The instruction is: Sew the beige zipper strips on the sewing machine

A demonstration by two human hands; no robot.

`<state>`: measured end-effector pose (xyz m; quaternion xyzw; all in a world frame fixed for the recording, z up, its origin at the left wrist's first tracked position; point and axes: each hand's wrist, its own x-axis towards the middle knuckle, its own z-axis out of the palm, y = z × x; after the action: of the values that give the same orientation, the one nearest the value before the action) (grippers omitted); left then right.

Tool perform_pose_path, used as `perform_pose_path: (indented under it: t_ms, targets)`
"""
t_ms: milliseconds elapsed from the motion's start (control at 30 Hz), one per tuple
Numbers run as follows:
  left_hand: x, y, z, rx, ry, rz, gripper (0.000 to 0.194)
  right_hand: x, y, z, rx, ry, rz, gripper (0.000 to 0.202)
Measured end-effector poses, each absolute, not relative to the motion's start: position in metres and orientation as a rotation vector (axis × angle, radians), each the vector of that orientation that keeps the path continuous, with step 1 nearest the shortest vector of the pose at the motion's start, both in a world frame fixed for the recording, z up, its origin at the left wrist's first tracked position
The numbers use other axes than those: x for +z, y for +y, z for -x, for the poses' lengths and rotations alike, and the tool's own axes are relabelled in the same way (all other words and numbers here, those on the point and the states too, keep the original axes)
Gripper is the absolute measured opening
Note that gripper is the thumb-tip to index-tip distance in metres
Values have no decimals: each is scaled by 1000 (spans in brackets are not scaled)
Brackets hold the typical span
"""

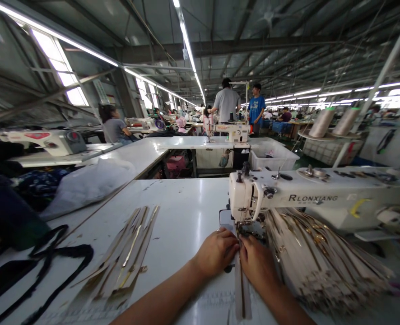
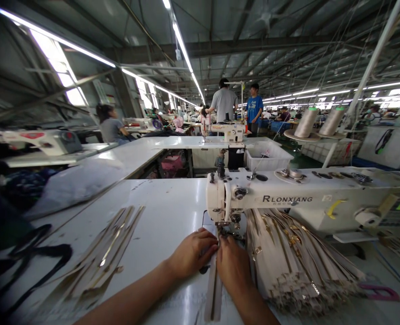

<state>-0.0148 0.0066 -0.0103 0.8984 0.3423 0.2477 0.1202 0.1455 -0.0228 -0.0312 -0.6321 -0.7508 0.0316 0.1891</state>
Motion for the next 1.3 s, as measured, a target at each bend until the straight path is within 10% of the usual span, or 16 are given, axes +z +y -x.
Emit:
perform_pose_path:
  t_ms: [1300]
  targets:
    - [-16,-40,93,21,2200,-2434,56,-70,-17,-151,176,-2153,1131,37]
